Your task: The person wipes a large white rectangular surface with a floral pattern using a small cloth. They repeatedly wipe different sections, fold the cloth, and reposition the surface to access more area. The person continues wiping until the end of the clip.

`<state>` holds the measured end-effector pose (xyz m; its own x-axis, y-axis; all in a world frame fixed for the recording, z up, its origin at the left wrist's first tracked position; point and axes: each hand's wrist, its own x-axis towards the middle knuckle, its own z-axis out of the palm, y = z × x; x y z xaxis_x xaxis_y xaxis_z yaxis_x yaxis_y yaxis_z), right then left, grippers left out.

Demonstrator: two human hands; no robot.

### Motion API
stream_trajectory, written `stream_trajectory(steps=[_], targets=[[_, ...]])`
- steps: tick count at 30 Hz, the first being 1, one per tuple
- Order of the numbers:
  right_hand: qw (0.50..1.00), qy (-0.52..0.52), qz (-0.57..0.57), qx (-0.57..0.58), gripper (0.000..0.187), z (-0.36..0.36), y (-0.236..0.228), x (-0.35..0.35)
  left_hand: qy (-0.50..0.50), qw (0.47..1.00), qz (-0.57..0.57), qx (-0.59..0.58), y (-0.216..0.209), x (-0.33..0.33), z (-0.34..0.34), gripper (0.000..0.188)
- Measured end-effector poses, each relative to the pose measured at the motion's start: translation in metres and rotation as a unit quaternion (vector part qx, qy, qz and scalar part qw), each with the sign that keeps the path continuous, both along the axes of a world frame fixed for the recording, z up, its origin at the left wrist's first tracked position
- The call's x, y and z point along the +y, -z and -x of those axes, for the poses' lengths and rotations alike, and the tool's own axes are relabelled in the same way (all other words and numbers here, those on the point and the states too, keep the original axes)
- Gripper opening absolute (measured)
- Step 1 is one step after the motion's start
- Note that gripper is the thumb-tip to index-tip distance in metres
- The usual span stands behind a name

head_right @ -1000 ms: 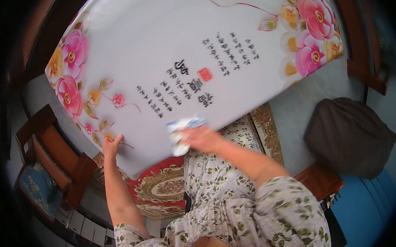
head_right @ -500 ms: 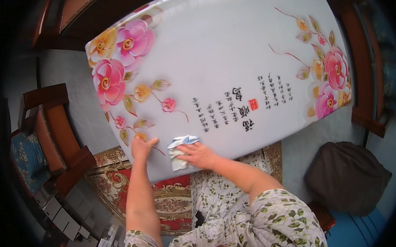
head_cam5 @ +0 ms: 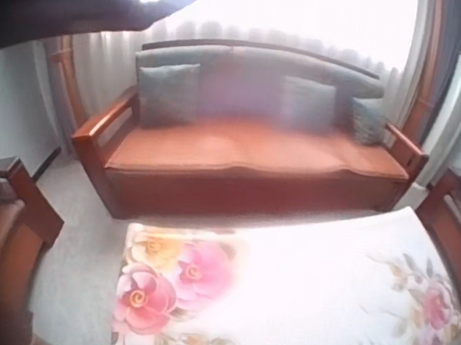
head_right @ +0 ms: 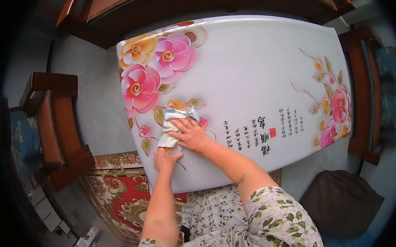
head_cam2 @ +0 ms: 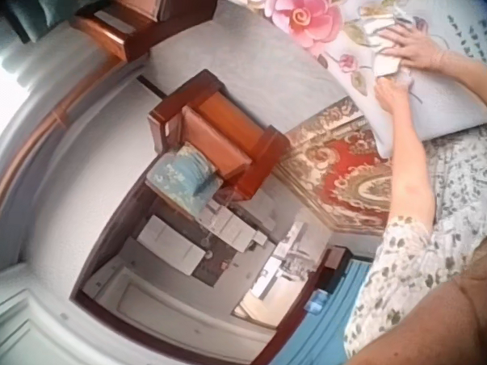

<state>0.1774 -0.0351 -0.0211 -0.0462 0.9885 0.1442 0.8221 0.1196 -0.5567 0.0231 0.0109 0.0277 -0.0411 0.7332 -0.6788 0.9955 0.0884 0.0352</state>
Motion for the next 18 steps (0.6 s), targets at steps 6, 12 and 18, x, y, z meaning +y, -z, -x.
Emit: stream_trajectory(steps=[6, 12, 18], targets=[[0.923, 0.338, 0.036, -0.183, 0.037, -0.242, 0.045, -0.006, -0.024, 0.999, -0.025, 0.003, -0.003, -0.001, 0.009, 0.065], [0.819, 0.482, 0.138, -0.28, 0.045, -0.287, 0.05, 0.125, -0.02, 0.999, -0.033, 0.005, -0.004, -0.002, 0.004, 0.064], [0.992, 0.048, -0.101, -0.06, 0.041, -0.028, 0.025, 0.18, -0.027, 0.999, -0.036, -0.009, -0.008, -0.003, -0.001, 0.061]])
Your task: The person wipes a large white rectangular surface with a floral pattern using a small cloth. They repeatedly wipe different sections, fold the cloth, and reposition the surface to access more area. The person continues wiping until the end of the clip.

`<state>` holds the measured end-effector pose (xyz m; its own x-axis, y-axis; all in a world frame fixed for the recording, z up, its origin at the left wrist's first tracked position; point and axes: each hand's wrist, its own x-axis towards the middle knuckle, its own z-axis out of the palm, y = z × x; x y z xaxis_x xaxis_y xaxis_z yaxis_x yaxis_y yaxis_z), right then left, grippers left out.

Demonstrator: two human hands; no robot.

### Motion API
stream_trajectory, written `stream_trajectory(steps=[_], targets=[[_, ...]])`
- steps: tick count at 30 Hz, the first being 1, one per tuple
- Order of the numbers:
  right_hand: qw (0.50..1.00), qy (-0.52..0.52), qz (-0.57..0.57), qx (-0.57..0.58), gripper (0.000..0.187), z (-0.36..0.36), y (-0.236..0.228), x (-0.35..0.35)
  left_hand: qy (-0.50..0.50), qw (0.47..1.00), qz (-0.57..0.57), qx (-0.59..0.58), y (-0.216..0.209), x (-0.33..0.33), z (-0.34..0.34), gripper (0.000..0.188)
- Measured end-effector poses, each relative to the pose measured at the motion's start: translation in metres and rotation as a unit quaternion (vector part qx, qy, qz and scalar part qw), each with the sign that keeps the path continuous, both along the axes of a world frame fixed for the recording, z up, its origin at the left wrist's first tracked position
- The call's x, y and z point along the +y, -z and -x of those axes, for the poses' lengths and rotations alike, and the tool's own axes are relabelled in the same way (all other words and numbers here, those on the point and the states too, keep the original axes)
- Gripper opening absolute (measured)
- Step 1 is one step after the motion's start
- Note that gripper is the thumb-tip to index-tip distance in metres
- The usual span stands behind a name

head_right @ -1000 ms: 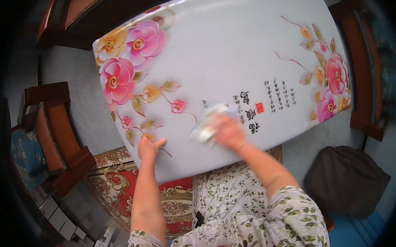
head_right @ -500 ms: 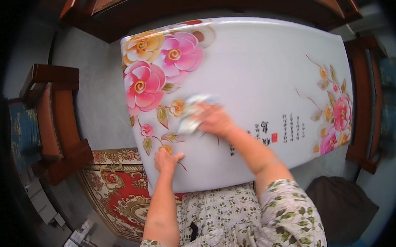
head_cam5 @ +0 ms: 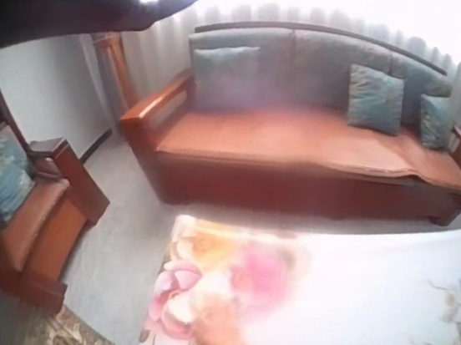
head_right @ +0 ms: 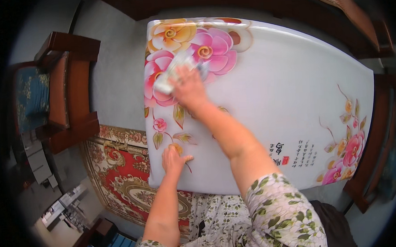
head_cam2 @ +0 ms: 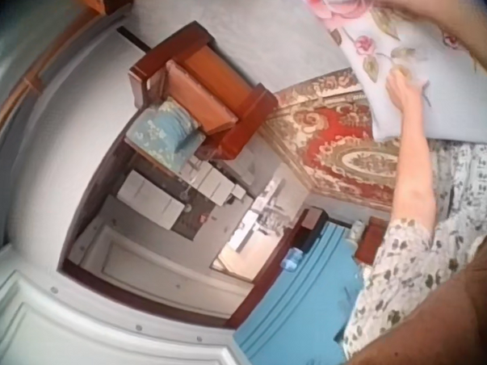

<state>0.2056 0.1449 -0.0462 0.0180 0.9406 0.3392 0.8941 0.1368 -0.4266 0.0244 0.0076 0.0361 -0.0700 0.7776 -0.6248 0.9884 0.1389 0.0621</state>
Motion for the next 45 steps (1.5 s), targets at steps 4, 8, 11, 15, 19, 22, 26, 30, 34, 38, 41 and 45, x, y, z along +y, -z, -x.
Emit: stream_trajectory(steps=[4, 8, 11, 15, 19, 22, 26, 30, 34, 38, 41, 45], targets=[[0.969, -0.226, 0.035, 0.095, 0.048, 0.029, -0.001, -0.09, -0.004, 0.998, -0.007, -0.059, 0.009, -0.004, 0.019, 0.06], [0.986, -0.1, 0.127, -0.043, 0.049, -0.067, -0.025, -0.15, -0.041, 0.998, -0.031, -0.048, 0.017, 0.001, 0.015, 0.058], [0.985, 0.049, 0.131, -0.106, 0.051, -0.124, -0.011, -0.215, -0.053, 0.997, -0.044, -0.037, 0.025, -0.005, 0.024, 0.064], [0.97, 0.127, 0.147, -0.146, 0.054, -0.125, -0.001, -0.242, -0.074, 0.997, 0.002, -0.024, 0.018, -0.008, 0.021, 0.066], [0.969, 0.134, 0.125, -0.165, 0.052, -0.13, 0.007, -0.243, -0.075, 0.993, -0.028, -0.087, 0.015, -0.017, 0.026, 0.055], [0.973, 0.13, 0.107, -0.161, 0.052, -0.132, 0.013, -0.24, -0.092, 0.956, -0.183, -0.212, 0.029, -0.051, 0.058, 0.041], [0.974, 0.129, 0.104, -0.157, 0.051, -0.134, 0.013, -0.24, -0.393, 0.827, -0.368, -0.16, 0.052, -0.12, 0.16, 0.051], [0.975, 0.126, 0.111, -0.145, 0.051, -0.137, 0.02, -0.239, -0.758, 0.554, -0.105, -0.327, 0.08, -0.177, 0.203, 0.068], [0.975, 0.118, 0.106, -0.153, 0.051, -0.149, 0.023, -0.242, -0.776, 0.387, -0.066, -0.493, 0.081, -0.187, 0.188, 0.06], [0.976, 0.116, 0.102, -0.153, 0.05, -0.151, 0.023, -0.241, -0.734, 0.393, -0.122, -0.54, 0.085, -0.196, 0.189, 0.052], [0.974, 0.121, 0.109, -0.157, 0.051, -0.154, 0.024, -0.241, -0.744, 0.376, -0.146, -0.532, 0.093, -0.198, 0.186, 0.048], [0.975, 0.116, 0.107, -0.157, 0.051, -0.156, 0.023, -0.239, -0.779, 0.361, -0.15, -0.49, 0.097, -0.192, 0.182, 0.049]])
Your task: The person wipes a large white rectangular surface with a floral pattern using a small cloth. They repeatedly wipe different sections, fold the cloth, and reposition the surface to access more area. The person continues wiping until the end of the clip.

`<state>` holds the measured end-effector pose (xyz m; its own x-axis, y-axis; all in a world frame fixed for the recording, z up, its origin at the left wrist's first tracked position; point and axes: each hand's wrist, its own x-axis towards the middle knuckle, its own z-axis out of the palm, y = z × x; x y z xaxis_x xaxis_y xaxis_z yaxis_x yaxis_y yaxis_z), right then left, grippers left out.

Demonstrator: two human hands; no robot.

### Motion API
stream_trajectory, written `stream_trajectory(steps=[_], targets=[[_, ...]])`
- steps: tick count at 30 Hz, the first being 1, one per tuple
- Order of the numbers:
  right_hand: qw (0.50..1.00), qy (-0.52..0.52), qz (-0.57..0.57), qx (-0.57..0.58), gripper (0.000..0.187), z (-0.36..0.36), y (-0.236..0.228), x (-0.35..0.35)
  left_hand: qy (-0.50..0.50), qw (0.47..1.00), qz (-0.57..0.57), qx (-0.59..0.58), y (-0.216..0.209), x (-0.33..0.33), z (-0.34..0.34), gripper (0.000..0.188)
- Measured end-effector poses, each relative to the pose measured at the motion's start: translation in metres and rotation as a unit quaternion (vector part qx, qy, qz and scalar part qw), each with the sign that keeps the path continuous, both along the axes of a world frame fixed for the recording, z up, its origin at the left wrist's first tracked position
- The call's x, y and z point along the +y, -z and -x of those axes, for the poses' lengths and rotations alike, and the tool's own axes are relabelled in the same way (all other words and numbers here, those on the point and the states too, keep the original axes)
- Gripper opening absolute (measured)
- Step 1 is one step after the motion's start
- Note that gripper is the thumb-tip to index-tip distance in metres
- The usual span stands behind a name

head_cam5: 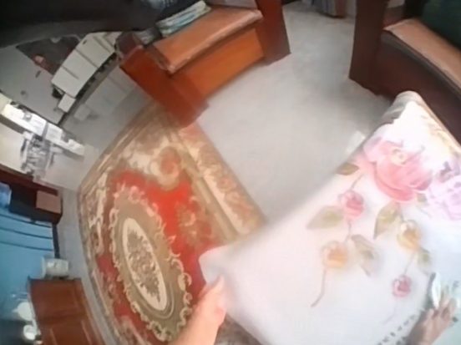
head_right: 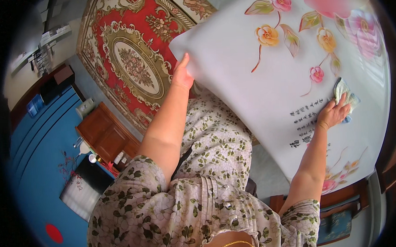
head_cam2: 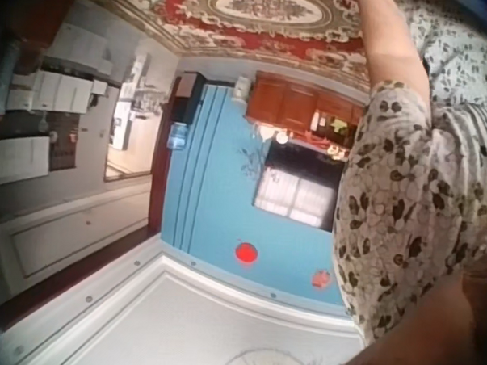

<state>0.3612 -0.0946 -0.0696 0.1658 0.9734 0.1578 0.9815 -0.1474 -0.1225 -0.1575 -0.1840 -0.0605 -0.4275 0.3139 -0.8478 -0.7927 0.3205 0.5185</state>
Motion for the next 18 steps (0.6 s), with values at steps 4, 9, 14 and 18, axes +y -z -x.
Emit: stream_trajectory(steps=[4, 9, 14, 18], targets=[[1.0, 0.001, -0.006, 0.006, 0.051, 0.005, -0.002, 0.0, -0.022, 0.999, -0.013, 0.02, 0.009, 0.003, -0.002, 0.046], [1.0, 0.002, -0.008, -0.006, 0.051, 0.008, -0.004, -0.001, -0.044, 0.998, -0.023, 0.032, 0.003, 0.011, -0.007, 0.037], [1.0, 0.009, -0.004, -0.008, 0.05, 0.008, -0.003, -0.002, -0.054, 0.997, -0.001, 0.05, -0.009, 0.019, -0.009, 0.047], [1.0, 0.003, -0.007, 0.003, 0.05, 0.011, -0.005, 0.001, -0.058, 0.995, 0.008, 0.086, -0.003, 0.017, -0.008, 0.045]])
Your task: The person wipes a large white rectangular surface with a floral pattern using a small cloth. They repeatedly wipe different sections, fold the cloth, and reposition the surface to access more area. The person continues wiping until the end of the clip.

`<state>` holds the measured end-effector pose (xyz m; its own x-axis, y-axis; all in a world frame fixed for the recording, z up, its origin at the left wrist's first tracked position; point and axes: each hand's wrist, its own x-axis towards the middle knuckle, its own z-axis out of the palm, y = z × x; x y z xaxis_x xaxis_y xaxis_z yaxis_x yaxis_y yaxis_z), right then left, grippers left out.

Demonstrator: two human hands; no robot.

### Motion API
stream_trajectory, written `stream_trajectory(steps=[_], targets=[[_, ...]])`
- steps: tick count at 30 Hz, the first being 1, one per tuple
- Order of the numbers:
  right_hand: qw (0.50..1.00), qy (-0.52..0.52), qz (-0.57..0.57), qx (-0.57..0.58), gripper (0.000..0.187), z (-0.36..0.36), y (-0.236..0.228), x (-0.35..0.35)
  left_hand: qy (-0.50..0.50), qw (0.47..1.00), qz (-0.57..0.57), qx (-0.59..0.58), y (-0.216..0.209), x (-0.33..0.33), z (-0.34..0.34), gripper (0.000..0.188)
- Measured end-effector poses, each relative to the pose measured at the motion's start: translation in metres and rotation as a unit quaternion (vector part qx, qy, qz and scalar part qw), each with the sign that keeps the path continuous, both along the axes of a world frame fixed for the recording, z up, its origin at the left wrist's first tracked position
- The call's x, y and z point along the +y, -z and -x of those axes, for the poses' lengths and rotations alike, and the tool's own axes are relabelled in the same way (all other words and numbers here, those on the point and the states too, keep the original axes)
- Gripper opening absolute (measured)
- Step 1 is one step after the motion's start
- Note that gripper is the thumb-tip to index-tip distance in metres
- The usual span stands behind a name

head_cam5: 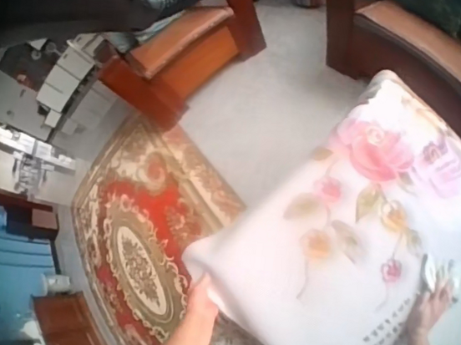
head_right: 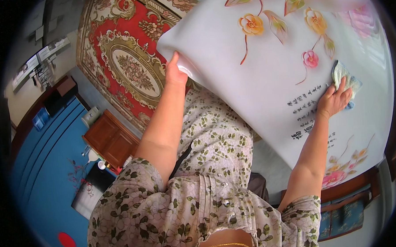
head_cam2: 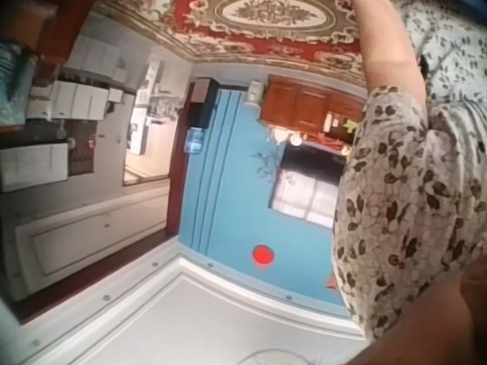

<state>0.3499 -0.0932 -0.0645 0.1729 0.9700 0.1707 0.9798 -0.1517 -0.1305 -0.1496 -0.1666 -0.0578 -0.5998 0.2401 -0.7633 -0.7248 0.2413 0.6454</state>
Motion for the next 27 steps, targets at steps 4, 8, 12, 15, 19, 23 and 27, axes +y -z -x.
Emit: stream_trajectory(steps=[4, 8, 12, 15, 19, 23, 27], targets=[[1.0, 0.007, 0.004, -0.005, 0.049, 0.0, 0.0, -0.001, 0.048, 0.972, 0.117, 0.2, -0.01, 0.005, 0.009, 0.049], [1.0, 0.011, 0.001, -0.006, 0.049, 0.0, -0.002, -0.003, 0.454, 0.608, 0.087, 0.646, -0.048, 0.057, -0.004, 0.06], [1.0, 0.005, 0.001, 0.006, 0.049, 0.006, -0.007, -0.002, 0.658, 0.423, -0.001, 0.623, -0.048, 0.108, -0.088, 0.06], [1.0, 0.005, -0.009, 0.008, 0.048, 0.003, -0.007, 0.005, 0.654, 0.414, 0.014, 0.633, -0.023, 0.124, -0.104, 0.061], [1.0, 0.018, -0.007, 0.001, 0.048, -0.013, -0.004, 0.009, 0.664, 0.402, -0.007, 0.631, -0.02, 0.145, -0.118, 0.063], [1.0, 0.016, -0.015, -0.003, 0.048, -0.012, 0.0, 0.006, 0.665, 0.396, 0.008, 0.633, -0.018, 0.148, -0.119, 0.065], [0.999, 0.03, -0.009, -0.005, 0.048, -0.006, -0.002, 0.003, 0.667, 0.401, 0.007, 0.628, -0.019, 0.144, -0.116, 0.066]])
